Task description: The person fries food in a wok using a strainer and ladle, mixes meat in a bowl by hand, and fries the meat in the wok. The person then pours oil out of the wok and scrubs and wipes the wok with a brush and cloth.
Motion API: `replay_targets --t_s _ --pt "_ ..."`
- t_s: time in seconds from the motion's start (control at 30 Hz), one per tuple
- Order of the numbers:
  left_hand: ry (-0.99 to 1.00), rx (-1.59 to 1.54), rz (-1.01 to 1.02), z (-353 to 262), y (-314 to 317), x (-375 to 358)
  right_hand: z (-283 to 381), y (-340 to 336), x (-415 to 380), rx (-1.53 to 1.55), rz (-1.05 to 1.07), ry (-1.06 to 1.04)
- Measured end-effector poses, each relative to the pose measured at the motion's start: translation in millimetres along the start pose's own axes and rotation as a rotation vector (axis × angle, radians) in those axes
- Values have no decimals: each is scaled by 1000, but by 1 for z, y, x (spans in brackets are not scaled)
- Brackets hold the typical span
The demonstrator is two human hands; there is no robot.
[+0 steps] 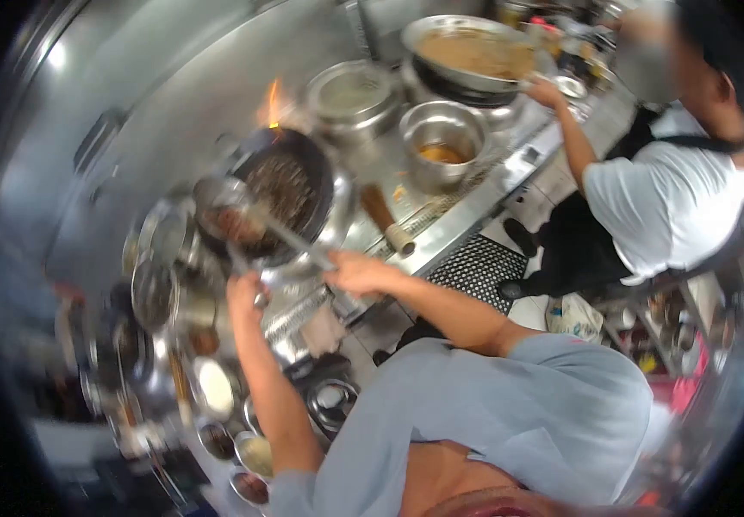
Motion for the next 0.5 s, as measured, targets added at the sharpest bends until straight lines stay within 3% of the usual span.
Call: replay_targets --t_s 0.07,0.13,0.3,0.4,0.47,0.5 --pt "31 22 59 -13 6 -8 3 -9 -9 13 20 9" --pt "66 -30 -13 -18 2 -11 -4 -5 2 -68 114 101" --pt "79 94 -11 -24 -5 -18 -17 -16 22 -27 -18 154" --pt "89 66 -20 -28 -3 -20 -10 -9 20 -17 -6 121" --pt "66 47 67 -15 5 -11 15 1 16 -196 66 -96" --pt "82 96 51 -14 5 -8 16 3 13 -106 79 8"
Point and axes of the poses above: each hand's wrist, its own x-axis towards the middle knuckle, its own y-axis out of the palm, z = x × y, the point moved 10 cm from there along x, towards the middle knuckle, and after that the axes turned 6 degrees about y, right-handed, at the moved point
